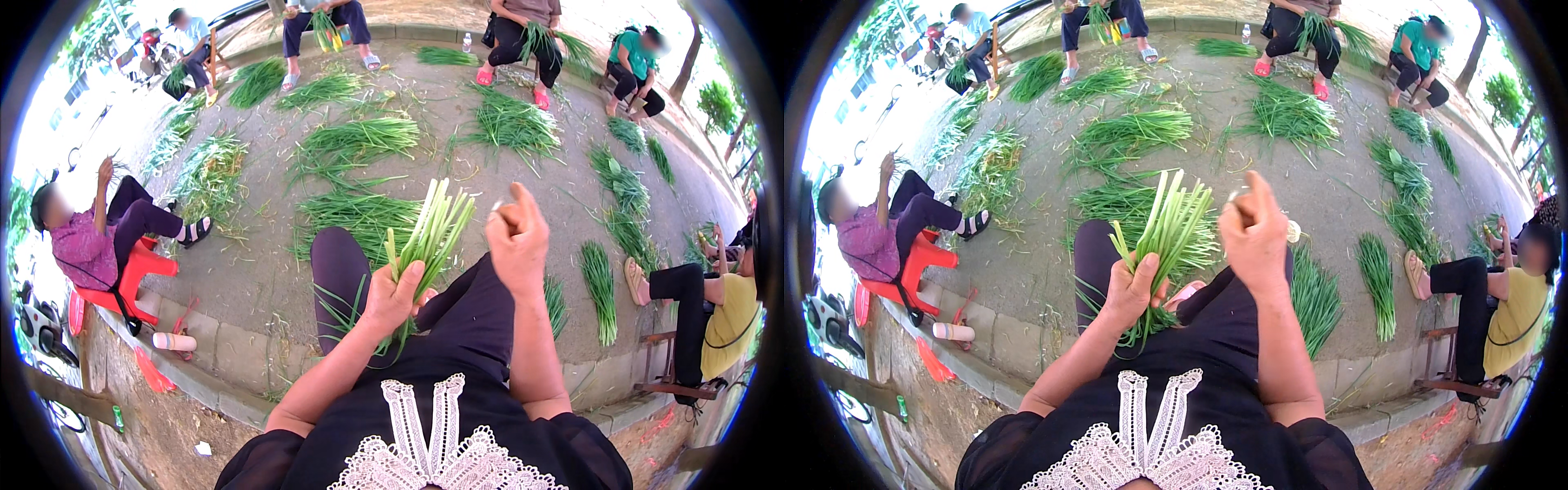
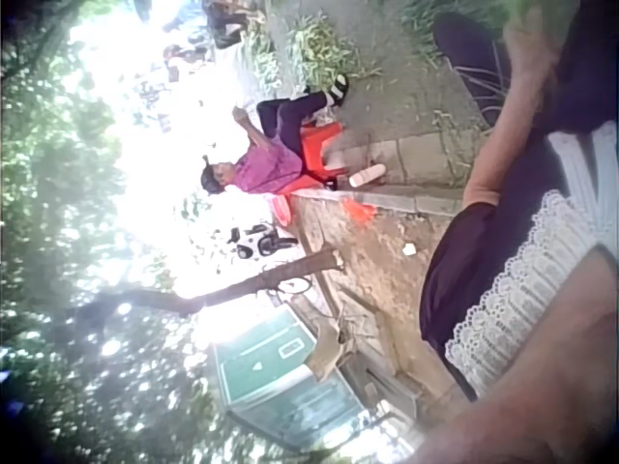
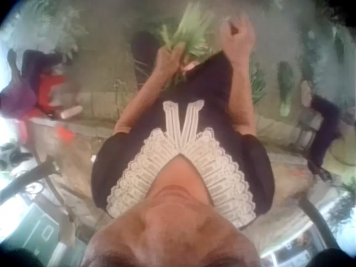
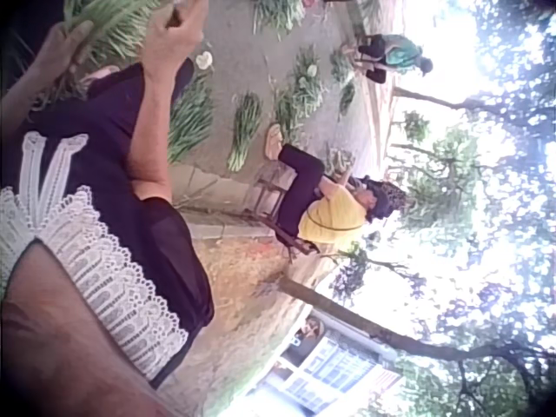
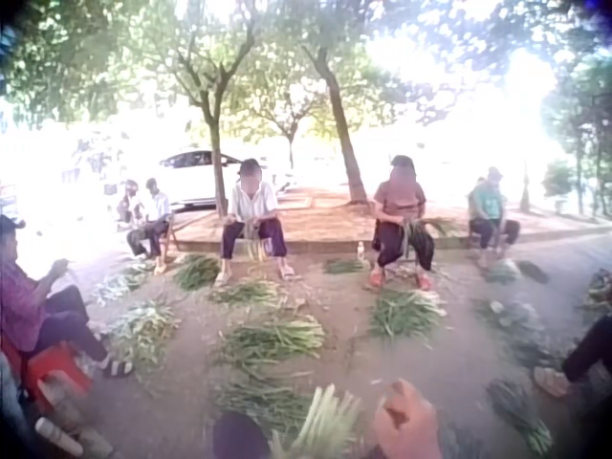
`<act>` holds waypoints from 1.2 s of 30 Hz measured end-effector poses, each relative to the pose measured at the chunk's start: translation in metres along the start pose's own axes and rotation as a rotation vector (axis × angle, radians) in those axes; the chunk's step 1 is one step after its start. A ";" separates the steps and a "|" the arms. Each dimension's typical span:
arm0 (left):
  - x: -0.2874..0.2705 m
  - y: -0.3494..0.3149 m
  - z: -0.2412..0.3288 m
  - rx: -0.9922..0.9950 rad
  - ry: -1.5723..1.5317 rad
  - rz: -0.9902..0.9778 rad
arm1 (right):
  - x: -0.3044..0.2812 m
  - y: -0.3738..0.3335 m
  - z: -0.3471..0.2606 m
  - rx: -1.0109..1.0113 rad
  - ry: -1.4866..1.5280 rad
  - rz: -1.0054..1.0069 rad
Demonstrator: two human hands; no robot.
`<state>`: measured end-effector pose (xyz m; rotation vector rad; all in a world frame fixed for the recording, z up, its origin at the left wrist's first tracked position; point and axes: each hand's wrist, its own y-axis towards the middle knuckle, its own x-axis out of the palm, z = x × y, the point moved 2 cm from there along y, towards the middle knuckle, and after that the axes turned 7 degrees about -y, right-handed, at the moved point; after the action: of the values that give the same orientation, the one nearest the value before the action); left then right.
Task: The person sorts a bunch of green onions by hand, peeling off damaged outer leaves and arranging the clean stalks into a bundle while sitting outdoors.
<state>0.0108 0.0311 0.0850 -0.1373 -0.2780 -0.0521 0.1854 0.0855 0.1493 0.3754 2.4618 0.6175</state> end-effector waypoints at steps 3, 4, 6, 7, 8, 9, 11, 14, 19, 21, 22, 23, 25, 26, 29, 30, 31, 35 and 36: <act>-0.005 0.003 -0.001 0.029 -0.060 -0.001 | -0.005 0.007 0.027 0.123 -0.021 0.042; -0.005 0.003 0.001 0.030 -0.024 0.009 | -0.006 0.008 0.035 0.183 -0.035 0.037; -0.006 0.004 0.000 0.028 -0.044 0.020 | 0.003 0.006 0.044 -0.020 -0.145 -0.038; -0.006 0.005 -0.001 0.027 -0.053 0.028 | 0.006 0.004 0.043 -0.123 -0.198 -0.076; -0.006 0.006 -0.001 0.033 -0.045 0.035 | 0.006 -0.004 0.044 0.085 -0.056 -0.193; -0.006 0.007 -0.003 0.037 -0.035 0.044 | 0.006 -0.006 0.029 0.081 -0.002 -0.192; -0.007 0.006 -0.004 0.044 0.007 0.047 | 0.009 -0.013 0.003 0.082 0.105 -0.191; -0.005 0.007 -0.001 0.096 0.101 0.034 | 0.013 -0.020 -0.026 0.117 0.222 -0.449; 0.003 0.002 0.005 0.143 0.182 0.048 | 0.024 -0.020 -0.022 0.098 0.194 -0.510; 0.003 0.002 0.006 0.157 0.170 0.058 | 0.024 -0.019 -0.020 0.119 0.202 -0.495; 0.004 0.001 0.006 0.163 0.163 0.063 | 0.025 -0.019 -0.018 0.112 0.212 -0.493; 0.004 0.001 0.007 0.156 0.158 0.059 | 0.026 -0.019 -0.016 0.104 0.222 -0.490; 0.006 0.000 0.009 0.143 0.147 0.052 | 0.028 -0.020 -0.013 0.108 0.278 -0.484; 0.006 0.000 0.008 0.141 0.145 0.038 | 0.029 -0.020 -0.012 0.120 0.324 -0.481; 0.004 0.000 0.005 0.128 0.152 0.012 | 0.029 -0.019 -0.011 0.145 0.358 -0.524; 0.002 -0.001 0.005 0.118 0.163 0.009 | 0.028 -0.018 -0.011 0.153 0.352 -0.546; 0.001 -0.001 0.005 0.108 0.173 0.006 | 0.028 -0.018 -0.012 0.170 0.368 -0.530; 0.004 0.000 0.005 0.094 0.135 0.006 | 0.031 -0.018 -0.014 0.201 0.368 -0.476; 0.006 -0.001 0.007 0.101 0.133 0.012 | 0.032 -0.018 -0.013 0.200 0.353 -0.464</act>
<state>0.0147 0.0313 0.0933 -0.0343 -0.1467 -0.0354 0.1497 0.0777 0.1353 -0.2544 2.8182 0.2554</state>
